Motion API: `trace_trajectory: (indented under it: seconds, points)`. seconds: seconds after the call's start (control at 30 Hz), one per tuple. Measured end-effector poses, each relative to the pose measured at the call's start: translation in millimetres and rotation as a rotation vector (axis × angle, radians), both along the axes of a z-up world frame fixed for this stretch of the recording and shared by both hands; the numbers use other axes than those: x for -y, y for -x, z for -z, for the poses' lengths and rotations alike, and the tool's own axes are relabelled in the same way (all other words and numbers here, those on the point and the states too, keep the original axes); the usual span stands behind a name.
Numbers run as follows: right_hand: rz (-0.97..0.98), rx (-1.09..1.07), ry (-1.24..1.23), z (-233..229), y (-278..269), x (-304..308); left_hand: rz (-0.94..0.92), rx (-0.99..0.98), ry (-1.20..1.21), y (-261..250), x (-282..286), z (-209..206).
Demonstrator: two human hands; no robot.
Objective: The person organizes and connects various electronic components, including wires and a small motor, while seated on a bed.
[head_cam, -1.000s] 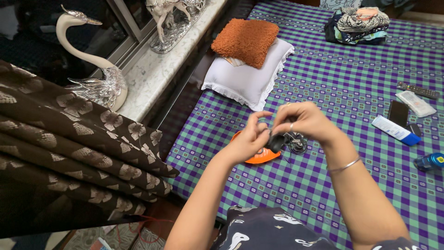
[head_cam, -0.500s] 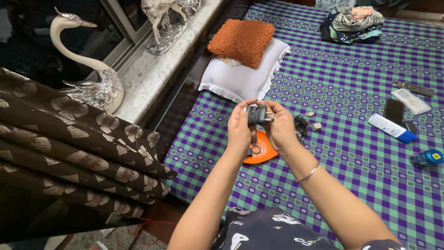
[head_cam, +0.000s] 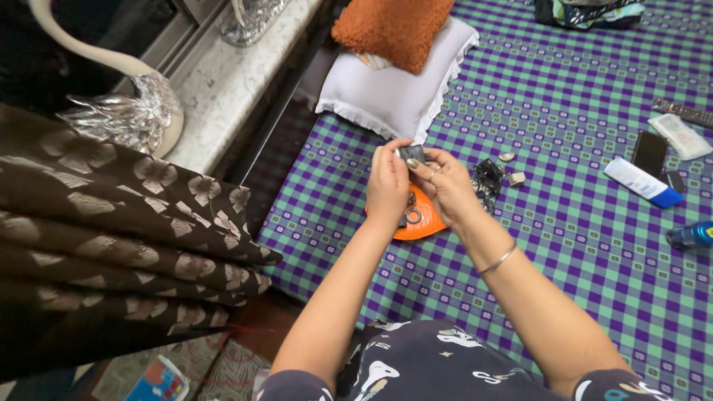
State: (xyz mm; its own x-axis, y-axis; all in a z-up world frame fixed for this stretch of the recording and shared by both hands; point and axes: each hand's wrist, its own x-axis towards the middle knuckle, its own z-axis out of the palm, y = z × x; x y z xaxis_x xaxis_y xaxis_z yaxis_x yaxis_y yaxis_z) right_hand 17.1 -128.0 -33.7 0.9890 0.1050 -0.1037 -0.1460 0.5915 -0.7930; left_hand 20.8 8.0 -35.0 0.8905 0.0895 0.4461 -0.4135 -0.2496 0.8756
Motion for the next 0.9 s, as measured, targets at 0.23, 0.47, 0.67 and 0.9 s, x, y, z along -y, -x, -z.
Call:
trace_trajectory:
  seconds: [0.23,0.47,0.67,0.9]
  points:
    - [0.078,-0.24,0.218,101.2,-26.5,40.1,0.251,-0.242,-0.041,-22.6,0.1,81.3]
    - [0.088,-0.465,0.526,197.6,-27.3,89.3,0.056,-0.568,-0.455,-9.9,-14.4,172.7]
    - [-0.227,-0.416,0.75,270.3,-27.6,115.1,-0.06,-0.477,-0.799,-4.2,-10.5,214.1]
    - [-0.391,-0.28,0.792,292.2,-42.0,105.3,0.081,-0.255,-1.005,-0.7,8.0,250.6]
